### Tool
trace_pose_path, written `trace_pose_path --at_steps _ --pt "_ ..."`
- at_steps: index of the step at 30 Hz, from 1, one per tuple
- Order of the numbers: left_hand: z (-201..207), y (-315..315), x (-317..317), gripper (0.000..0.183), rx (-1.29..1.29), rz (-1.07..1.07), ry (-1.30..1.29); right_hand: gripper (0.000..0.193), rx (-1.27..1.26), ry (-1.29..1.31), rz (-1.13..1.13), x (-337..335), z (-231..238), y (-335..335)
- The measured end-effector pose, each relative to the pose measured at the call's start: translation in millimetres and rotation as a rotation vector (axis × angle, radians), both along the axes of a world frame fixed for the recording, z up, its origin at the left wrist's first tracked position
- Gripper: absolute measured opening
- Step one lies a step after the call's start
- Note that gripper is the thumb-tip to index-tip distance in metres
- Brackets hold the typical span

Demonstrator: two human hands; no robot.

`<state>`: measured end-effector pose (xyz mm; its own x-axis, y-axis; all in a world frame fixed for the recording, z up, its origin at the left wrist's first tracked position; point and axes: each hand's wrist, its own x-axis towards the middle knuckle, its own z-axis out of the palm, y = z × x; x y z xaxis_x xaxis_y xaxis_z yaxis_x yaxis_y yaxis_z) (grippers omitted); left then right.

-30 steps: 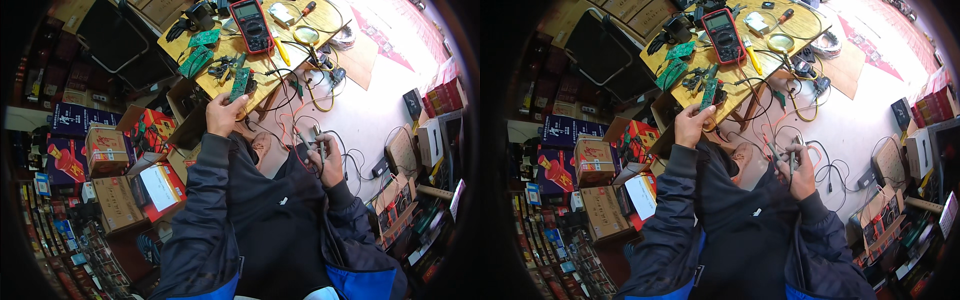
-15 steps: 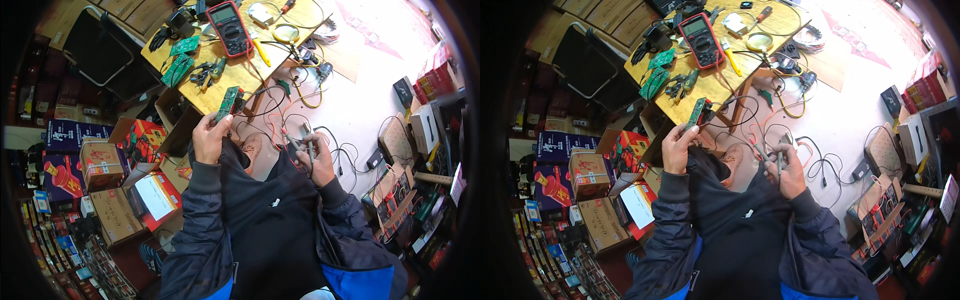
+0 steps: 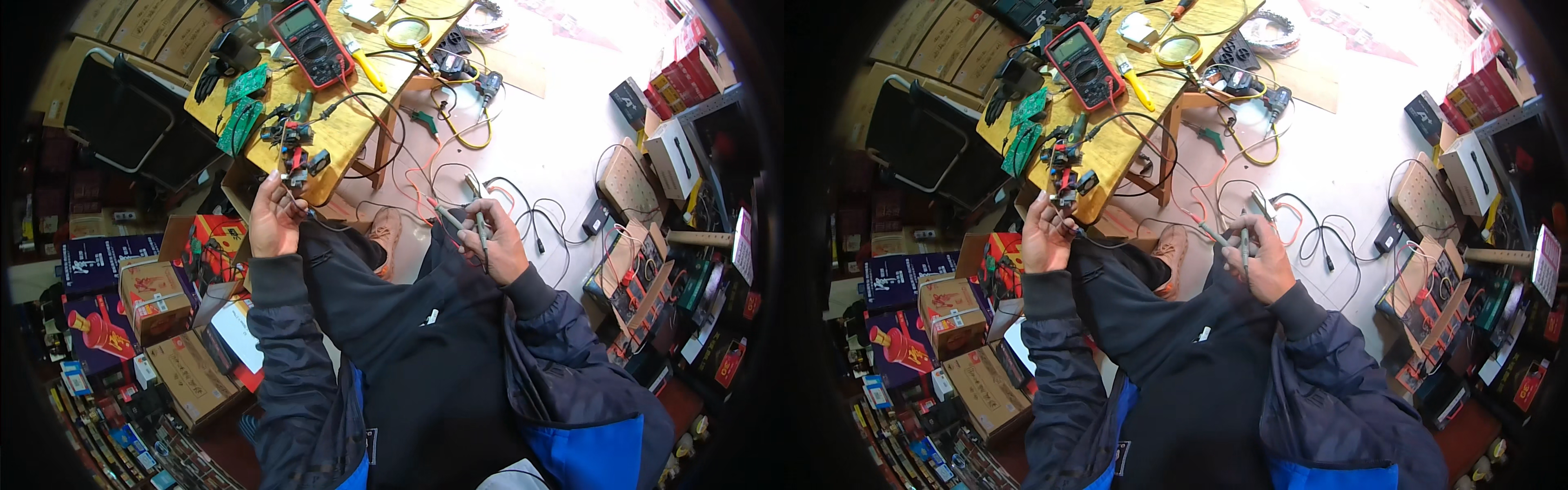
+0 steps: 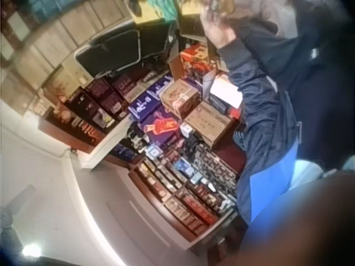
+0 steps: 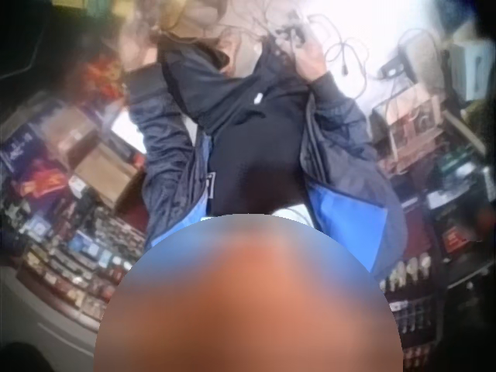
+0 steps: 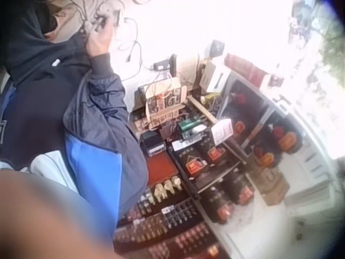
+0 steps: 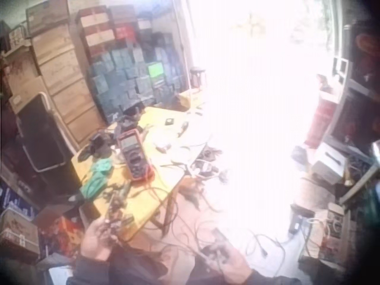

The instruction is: The person strips wire ends with pliers, connects a power adapter to a circuit board, and uses a multimeter to measure voltage on the board. The person handles multiple wires and circuit boards on a cluttered workbench.

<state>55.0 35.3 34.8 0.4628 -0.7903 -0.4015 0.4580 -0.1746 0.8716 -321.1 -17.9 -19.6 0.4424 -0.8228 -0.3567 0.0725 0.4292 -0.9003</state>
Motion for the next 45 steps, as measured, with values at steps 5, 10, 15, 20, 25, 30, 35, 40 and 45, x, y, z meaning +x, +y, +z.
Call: trace_pose_path --at_steps 5,10,15,20,25,30,35,40,45 --pt "1.7 -14.6 23.7 0.042 0.086 -0.077 0.177 0.035 -0.071 -0.016 0.028 -0.7 3.9 -2.8" --pt "4.6 -18.1 23.1 0.029 0.099 -0.029 0.128 0.033 -0.040 -0.011 0.013 1.1 4.9 -3.6" --pt "8.2 -15.3 28.5 0.027 0.036 -0.076 0.154 0.035 -0.045 0.003 0.021 4.8 4.1 -3.9" --pt "5.5 -10.7 23.2 0.029 0.077 -0.094 0.066 0.035 -0.055 0.003 0.026 9.4 5.6 -2.4" --pt "1.6 -5.4 23.1 0.035 0.104 0.015 0.119 0.034 -0.054 0.002 0.035 10.7 5.0 -1.2" --pt "-5.2 7.9 25.2 0.023 0.013 0.041 0.216 0.035 -0.064 0.008 0.049 13.6 4.6 -0.4" --pt "-12.4 10.8 20.7 0.020 0.010 0.080 0.273 0.035 -0.099 0.020 0.075 18.6 5.3 3.2" --pt "-15.0 9.9 16.3 0.018 -0.006 0.103 0.285 0.035 -0.077 0.031 0.074 19.0 5.6 4.9" --pt "-11.3 4.9 9.5 0.016 -0.003 0.138 0.338 0.035 -0.053 0.001 0.077 17.8 4.5 5.0"
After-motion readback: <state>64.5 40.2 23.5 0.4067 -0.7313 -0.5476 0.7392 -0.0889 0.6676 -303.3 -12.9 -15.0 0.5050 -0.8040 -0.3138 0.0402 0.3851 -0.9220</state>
